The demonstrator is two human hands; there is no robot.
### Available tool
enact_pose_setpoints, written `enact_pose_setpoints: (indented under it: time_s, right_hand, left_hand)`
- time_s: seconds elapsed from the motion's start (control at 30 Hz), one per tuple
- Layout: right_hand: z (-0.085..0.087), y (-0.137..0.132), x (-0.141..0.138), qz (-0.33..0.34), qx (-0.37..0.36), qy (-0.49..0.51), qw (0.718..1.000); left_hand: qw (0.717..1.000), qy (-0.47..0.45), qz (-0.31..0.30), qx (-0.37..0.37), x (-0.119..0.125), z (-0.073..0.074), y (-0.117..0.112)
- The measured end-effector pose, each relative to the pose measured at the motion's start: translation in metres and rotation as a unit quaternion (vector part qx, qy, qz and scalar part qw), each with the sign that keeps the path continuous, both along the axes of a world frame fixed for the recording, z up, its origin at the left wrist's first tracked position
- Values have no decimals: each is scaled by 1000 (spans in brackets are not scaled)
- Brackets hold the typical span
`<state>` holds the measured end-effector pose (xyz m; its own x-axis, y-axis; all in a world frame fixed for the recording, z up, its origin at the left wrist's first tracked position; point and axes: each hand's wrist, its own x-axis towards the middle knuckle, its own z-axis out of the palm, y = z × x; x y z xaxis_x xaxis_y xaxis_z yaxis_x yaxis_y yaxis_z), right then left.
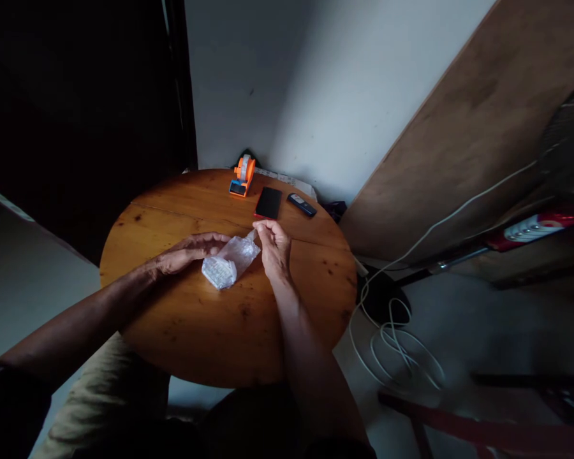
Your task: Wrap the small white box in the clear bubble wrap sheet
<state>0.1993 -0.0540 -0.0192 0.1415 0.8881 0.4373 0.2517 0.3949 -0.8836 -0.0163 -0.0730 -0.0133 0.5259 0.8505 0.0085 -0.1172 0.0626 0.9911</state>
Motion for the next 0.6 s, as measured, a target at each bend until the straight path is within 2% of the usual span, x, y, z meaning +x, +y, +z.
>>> enact_pose_setpoints:
  time_s: [0.17,0.33,0.5,0.6]
  right_hand:
    - [-4,5,5,-25,-27,37,999]
    - [-7,9,8,-39,-30,62,997]
    - [1,6,12,-80,-12,71,994]
    - [12,-3,11,-56,-10,65,996]
  left_hand:
    - [1000,-6,19,16,-2,-8,1]
    - [997,76,-16,10,-5,-9,3]
    - [999,26,30,-24,-3,-13,7]
    - [995,-2,61,-76,1,-14,9]
